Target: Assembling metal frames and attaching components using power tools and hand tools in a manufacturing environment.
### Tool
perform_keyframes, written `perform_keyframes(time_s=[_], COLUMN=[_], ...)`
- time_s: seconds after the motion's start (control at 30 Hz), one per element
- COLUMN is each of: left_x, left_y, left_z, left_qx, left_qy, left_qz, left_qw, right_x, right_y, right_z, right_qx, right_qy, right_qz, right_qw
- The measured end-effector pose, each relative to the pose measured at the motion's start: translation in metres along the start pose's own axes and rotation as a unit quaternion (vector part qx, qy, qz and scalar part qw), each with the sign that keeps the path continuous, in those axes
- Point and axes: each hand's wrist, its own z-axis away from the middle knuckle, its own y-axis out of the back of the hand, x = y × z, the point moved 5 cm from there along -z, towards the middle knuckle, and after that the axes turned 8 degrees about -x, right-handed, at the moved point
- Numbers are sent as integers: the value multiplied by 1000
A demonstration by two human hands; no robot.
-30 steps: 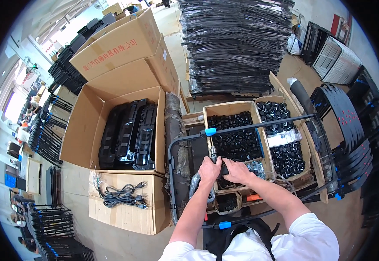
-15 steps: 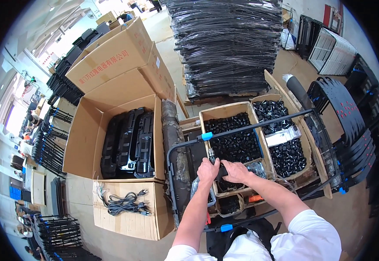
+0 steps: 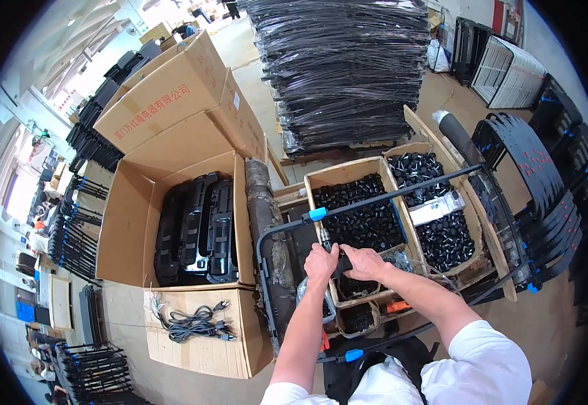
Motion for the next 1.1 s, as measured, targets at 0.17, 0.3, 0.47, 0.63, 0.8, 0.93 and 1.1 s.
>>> perform_keyframes(time_s=[0.17, 0.3, 0.47, 0.63, 0.8, 0.93, 1.1], left_x=[0, 2, 0, 3, 0, -1, -3], left_y=[1, 3, 4, 5, 8, 6, 2], left_z=[-4, -6, -10, -13, -14, -11, -8], left_qx=[-4, -11, -23, -53, -60, -65, -64], left_qy=[3, 5, 9, 25, 16, 7, 4], left_qz=[2, 7, 15, 33, 31, 34, 22], left_qw=[1000, 1000, 1000, 998, 998, 997, 998], right_x=[-2, -2, -13, -2, -8, -10, -10], right_y=[3, 6, 19, 7, -7, -7, -9], right_z=[-3, -6, -4, -11, -11, -7, -3], right_qx=[6, -1, -34, 15, 50, 40, 37], right_qy=[2, -8, -44, -5, 28, 14, 12], right_qz=[-11, -11, -18, -26, -41, -39, -34], right_qw=[1000, 1000, 998, 1000, 997, 998, 999])
